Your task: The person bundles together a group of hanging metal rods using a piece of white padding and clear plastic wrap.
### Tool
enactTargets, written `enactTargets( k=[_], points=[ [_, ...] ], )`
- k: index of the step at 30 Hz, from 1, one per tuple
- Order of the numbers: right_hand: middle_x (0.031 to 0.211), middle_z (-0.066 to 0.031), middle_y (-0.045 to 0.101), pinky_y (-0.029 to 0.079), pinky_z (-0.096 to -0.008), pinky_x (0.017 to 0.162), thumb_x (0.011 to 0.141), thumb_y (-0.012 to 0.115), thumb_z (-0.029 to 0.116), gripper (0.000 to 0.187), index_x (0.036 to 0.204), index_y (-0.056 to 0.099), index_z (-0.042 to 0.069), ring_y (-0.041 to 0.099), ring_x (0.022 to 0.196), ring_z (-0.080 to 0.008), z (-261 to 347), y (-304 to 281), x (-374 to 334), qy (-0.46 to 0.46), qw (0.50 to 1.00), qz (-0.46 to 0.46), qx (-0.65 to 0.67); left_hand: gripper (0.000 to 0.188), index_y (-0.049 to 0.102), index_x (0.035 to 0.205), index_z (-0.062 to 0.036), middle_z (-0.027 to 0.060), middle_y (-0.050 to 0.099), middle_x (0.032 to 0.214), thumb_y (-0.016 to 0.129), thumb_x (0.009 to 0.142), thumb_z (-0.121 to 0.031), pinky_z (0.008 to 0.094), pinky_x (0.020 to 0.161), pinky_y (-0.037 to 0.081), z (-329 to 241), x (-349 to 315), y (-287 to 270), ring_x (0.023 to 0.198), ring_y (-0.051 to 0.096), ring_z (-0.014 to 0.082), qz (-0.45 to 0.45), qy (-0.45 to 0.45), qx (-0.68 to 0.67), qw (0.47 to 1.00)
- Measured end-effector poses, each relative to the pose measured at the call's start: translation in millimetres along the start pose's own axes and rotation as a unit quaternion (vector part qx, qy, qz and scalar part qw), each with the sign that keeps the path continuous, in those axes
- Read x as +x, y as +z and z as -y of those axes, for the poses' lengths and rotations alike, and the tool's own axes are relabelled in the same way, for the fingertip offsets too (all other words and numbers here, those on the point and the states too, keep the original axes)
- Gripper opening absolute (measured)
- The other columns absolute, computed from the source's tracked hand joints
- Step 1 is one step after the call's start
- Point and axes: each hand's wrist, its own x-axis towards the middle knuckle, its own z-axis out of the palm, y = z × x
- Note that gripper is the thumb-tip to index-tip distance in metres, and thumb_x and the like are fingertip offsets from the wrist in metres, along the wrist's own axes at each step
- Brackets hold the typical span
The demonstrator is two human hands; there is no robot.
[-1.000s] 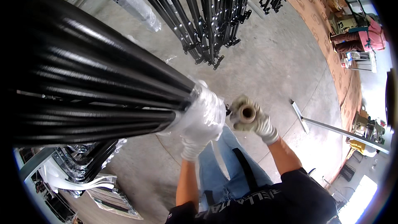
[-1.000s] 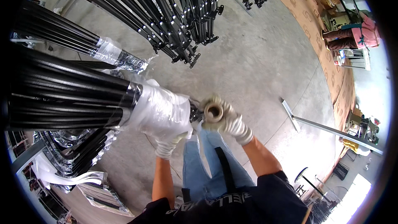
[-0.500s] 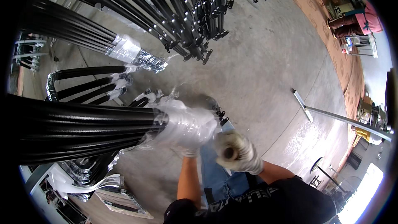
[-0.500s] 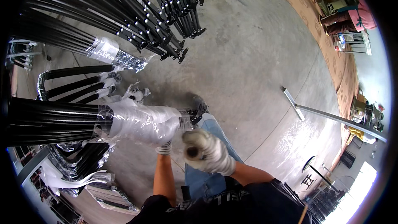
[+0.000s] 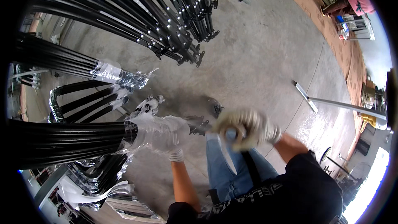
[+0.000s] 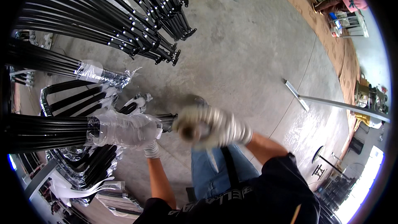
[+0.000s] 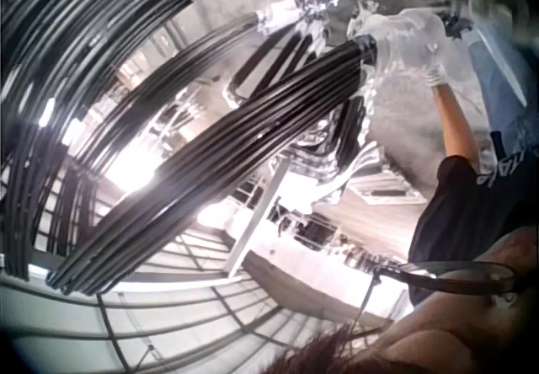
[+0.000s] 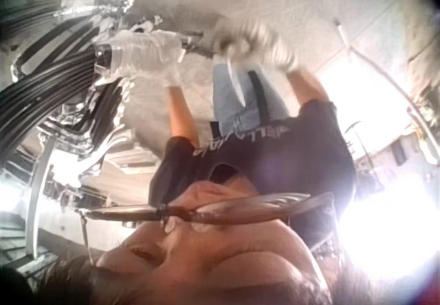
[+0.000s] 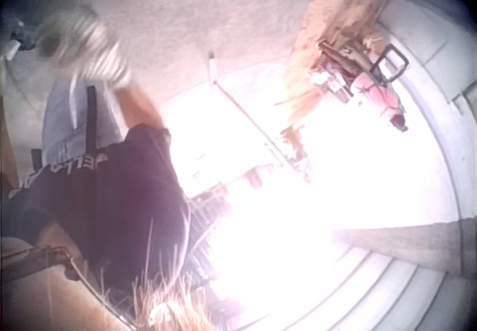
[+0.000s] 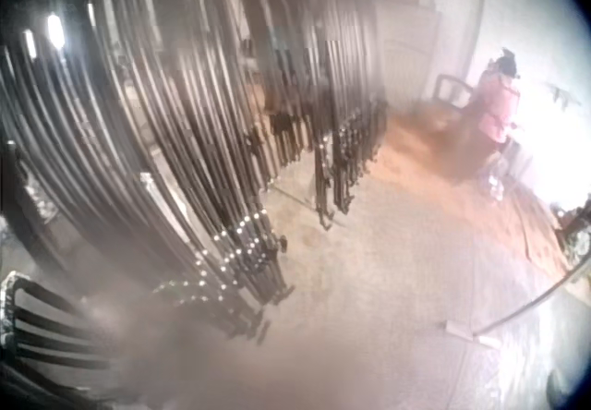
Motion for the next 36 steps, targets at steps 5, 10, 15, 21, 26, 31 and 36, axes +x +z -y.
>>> enactTargets(
  k=[5,10,15,21,26,31,36],
  points=[
    [0.095,-0.0132,0.051,0.046,-0.0311,0.066,0.061,0.068,0.01,0.042,0.099,0.048,0.007,0.053,0.086,-0.0265,-22.4,108.3,16.1,-0.068,0.965,-0.074,-0.24,0.058,0.042,0.116,-0.0033,0.0111,0.052,0.105,0.068,0.066,-0.016,0.0301,0.076,0.046,1.2,-30.7,0.1,0.091,0.054,0.0206,0.011,0.005,0.035,0.999],
    [0.094,-0.0108,0.046,0.043,-0.0341,0.062,0.057,0.072,0.011,0.053,0.103,0.045,0.009,0.052,0.078,-0.0267,-66.5,141.7,44.7,-0.107,0.904,-0.246,-0.334,0.059,0.041,0.116,-0.0034,0.011,0.051,0.105,0.068,0.065,-0.016,0.0298,0.076,0.046,-1.2,-69.0,10.6,0.091,0.054,0.0201,0.058,0.021,0.072,0.995],
    [0.094,-0.0115,0.046,0.043,-0.0339,0.064,0.057,0.074,0.011,0.061,0.107,0.04,0.008,0.051,0.078,-0.0264,-73.1,138.9,37.6,-0.148,0.896,-0.237,-0.344,0.06,0.04,0.117,-0.0035,0.0109,0.051,0.105,0.068,0.065,-0.015,0.0295,0.077,0.046,1.1,-60.5,7.9,0.091,0.054,0.0195,0.108,0.068,0.093,0.987],
    [0.099,-0.0126,0.045,0.043,-0.0358,0.073,0.06,0.073,0.018,0.057,0.106,0.041,0.006,0.05,0.086,-0.0264,-71.2,132.9,43.4,-0.113,0.918,-0.239,-0.295,0.061,0.04,0.118,-0.0037,0.0107,0.05,0.105,0.068,0.065,-0.014,0.0291,0.077,0.046,-27.5,-30.0,-21.7,0.091,0.054,0.0189,0.215,0.192,0.086,0.954],
    [0.096,-0.0102,0.046,0.043,-0.0281,0.072,0.067,0.068,0.009,0.047,0.105,0.042,0.003,0.05,0.085,-0.0189,-69.2,135.0,68.9,-0.101,0.946,-0.193,-0.241,0.063,0.039,0.116,-0.0046,0.0108,0.043,0.112,0.071,0.062,-0.012,0.0274,0.08,0.044,-64.5,8.3,-38.1,0.095,0.05,0.0177,0.133,0.067,-0.177,0.973],
    [0.098,-0.0065,0.052,0.043,-0.0255,0.076,0.072,0.065,0.011,0.04,0.106,0.046,0.004,0.051,0.089,-0.0134,-58.2,135.6,81.1,-0.024,0.986,-0.129,-0.102,0.047,0.053,0.096,-0.0072,0.0111,0.039,0.116,0.075,0.054,-0.012,0.0286,0.085,0.038,-58.8,22.5,-58.0,0.103,0.044,0.0204,0.061,0.092,-0.288,0.951],
    [0.106,-0.0102,0.052,0.037,-0.0326,0.086,0.075,0.061,0.021,0.044,0.11,0.045,0.001,0.049,0.099,-0.0201,-33.2,84.5,141.2,-0.007,0.961,-0.128,-0.246,0.063,0.046,0.113,-0.0033,0.0136,0.034,0.125,0.065,0.052,-0.006,0.0319,0.095,0.03,-45.9,28.3,-79.6,0.115,0.035,0.0264,0.184,0.067,-0.328,0.924]
  ],
)
